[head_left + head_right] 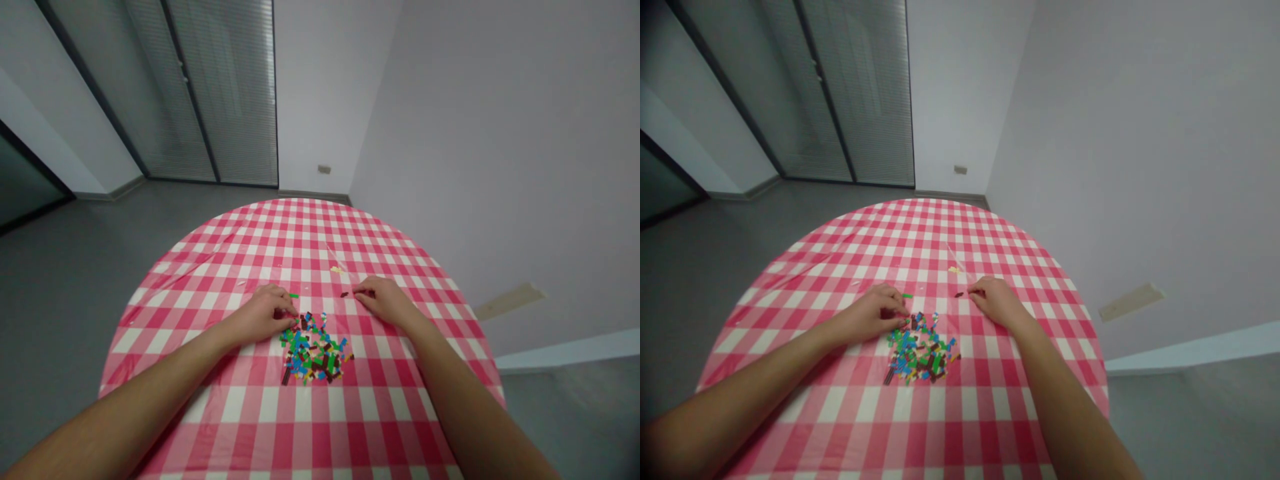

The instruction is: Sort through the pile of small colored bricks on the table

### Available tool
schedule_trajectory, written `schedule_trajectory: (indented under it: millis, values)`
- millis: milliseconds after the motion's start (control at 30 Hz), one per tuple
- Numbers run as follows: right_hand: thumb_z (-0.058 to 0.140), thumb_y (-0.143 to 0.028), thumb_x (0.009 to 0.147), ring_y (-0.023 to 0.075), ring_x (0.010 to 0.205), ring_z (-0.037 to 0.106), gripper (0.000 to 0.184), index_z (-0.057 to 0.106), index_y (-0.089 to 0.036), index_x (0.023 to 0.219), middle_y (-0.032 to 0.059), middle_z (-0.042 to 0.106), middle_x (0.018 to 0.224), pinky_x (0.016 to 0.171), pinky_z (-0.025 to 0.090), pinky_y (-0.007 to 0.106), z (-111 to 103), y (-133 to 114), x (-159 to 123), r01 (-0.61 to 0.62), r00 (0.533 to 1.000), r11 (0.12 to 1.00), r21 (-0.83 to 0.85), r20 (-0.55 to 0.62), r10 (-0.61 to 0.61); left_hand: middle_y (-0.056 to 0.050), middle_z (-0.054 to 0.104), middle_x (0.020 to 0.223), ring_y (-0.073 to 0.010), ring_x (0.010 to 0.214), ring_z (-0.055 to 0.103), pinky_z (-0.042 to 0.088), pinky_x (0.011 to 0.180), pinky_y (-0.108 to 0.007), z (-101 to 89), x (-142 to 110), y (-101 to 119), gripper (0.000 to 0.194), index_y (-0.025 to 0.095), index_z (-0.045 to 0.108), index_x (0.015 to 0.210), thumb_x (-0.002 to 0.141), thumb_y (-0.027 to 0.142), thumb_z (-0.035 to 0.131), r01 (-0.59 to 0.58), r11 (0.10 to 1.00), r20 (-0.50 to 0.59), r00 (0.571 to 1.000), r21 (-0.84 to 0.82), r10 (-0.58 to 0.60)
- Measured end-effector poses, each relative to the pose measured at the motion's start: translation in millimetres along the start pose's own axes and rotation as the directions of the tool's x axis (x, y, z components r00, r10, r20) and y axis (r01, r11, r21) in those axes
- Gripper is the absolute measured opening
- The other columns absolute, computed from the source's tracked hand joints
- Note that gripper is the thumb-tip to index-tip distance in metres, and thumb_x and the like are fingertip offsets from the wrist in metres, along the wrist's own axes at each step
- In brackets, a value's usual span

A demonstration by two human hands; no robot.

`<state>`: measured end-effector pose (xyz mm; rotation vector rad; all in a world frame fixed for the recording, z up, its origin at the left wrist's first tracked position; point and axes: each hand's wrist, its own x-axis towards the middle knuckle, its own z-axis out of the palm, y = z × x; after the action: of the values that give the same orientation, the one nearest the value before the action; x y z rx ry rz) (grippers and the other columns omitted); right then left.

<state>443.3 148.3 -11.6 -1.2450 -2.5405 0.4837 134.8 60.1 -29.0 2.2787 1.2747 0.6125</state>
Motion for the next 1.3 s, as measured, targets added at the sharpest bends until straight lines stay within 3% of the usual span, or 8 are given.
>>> schedule_trajectory:
  millis: [267,467,700,900,1067,1300]
  values:
    - [0.056,-0.014,0.086,0.0188,0.080,0.066,0.045,0.062,-0.018,0.130,0.0107,0.073,0.101,0.071,0.051,0.031,7,-5,-3,-0.062,0.996,0.976,0.207,-0.043,0.073,-0.002,0.071,0.085,-0.0191,0.086,0.060,0.040,0.088,-0.038,-1.2,2,1,0.008,0.023,0.076,0.080,0.084,0.023,0.069,-0.029,0.999,-0.010,1.000,-0.029,0.029]
    - [0.055,-0.012,0.085,0.0196,0.080,0.066,0.044,0.062,-0.017,0.129,0.0107,0.073,0.102,0.073,0.052,0.033,11,1,-1,-0.061,0.994,0.976,0.208,-0.075,0.078,0.000,0.073,0.076,-0.0157,0.075,0.061,0.042,0.085,-0.034,-1.4,3,4,0.014,0.021,0.072,0.071,0.081,0.016,0.063,-0.015,0.997,-0.061,0.998,-0.075,0.011]
    - [0.055,-0.017,0.088,0.0222,0.086,0.069,0.039,0.064,-0.018,0.126,0.0108,0.075,0.102,0.079,0.054,0.036,11,-4,-2,-0.044,0.995,0.977,0.209,-0.077,0.061,0.000,0.071,0.072,-0.0171,0.072,0.059,0.040,0.079,-0.034,0.7,3,3,0.015,0.022,0.070,0.070,0.079,0.016,0.060,0.027,0.999,-0.090,0.996,-0.021,-0.029]
    - [0.054,-0.017,0.090,0.0234,0.095,0.070,0.036,0.066,-0.021,0.123,0.0094,0.075,0.104,0.087,0.055,0.039,12,-7,-2,-0.014,0.996,0.959,0.282,-0.080,0.038,0.000,0.069,0.070,-0.0169,0.070,0.057,0.038,0.078,-0.034,-0.8,3,7,0.013,0.023,0.074,0.085,0.084,0.021,0.061,0.013,1.000,-0.076,0.997,0.018,-0.011]
    - [0.053,-0.020,0.091,0.0241,0.097,0.071,0.032,0.067,-0.020,0.119,0.0095,0.075,0.105,0.088,0.055,0.040,12,-12,-2,-0.015,0.997,0.950,0.311,-0.062,0.036,-0.001,0.073,0.079,-0.0173,0.076,0.060,0.038,0.083,-0.036,-2.2,3,7,0.015,0.023,0.075,0.087,0.086,0.022,0.061,-0.003,1.000,-0.046,0.999,0.028,0.004]
    - [0.051,-0.021,0.092,0.0240,0.103,0.068,0.029,0.069,-0.023,0.114,0.0077,0.074,0.111,0.093,0.053,0.043,15,-12,-3,0.055,0.996,0.971,0.233,-0.082,-0.036,-0.003,0.073,0.087,-0.0200,0.085,0.060,0.040,0.082,-0.036,0.2,2,7,0.014,0.025,0.076,0.096,0.088,0.026,0.065,-0.003,0.999,-0.031,1.000,0.049,0.005]
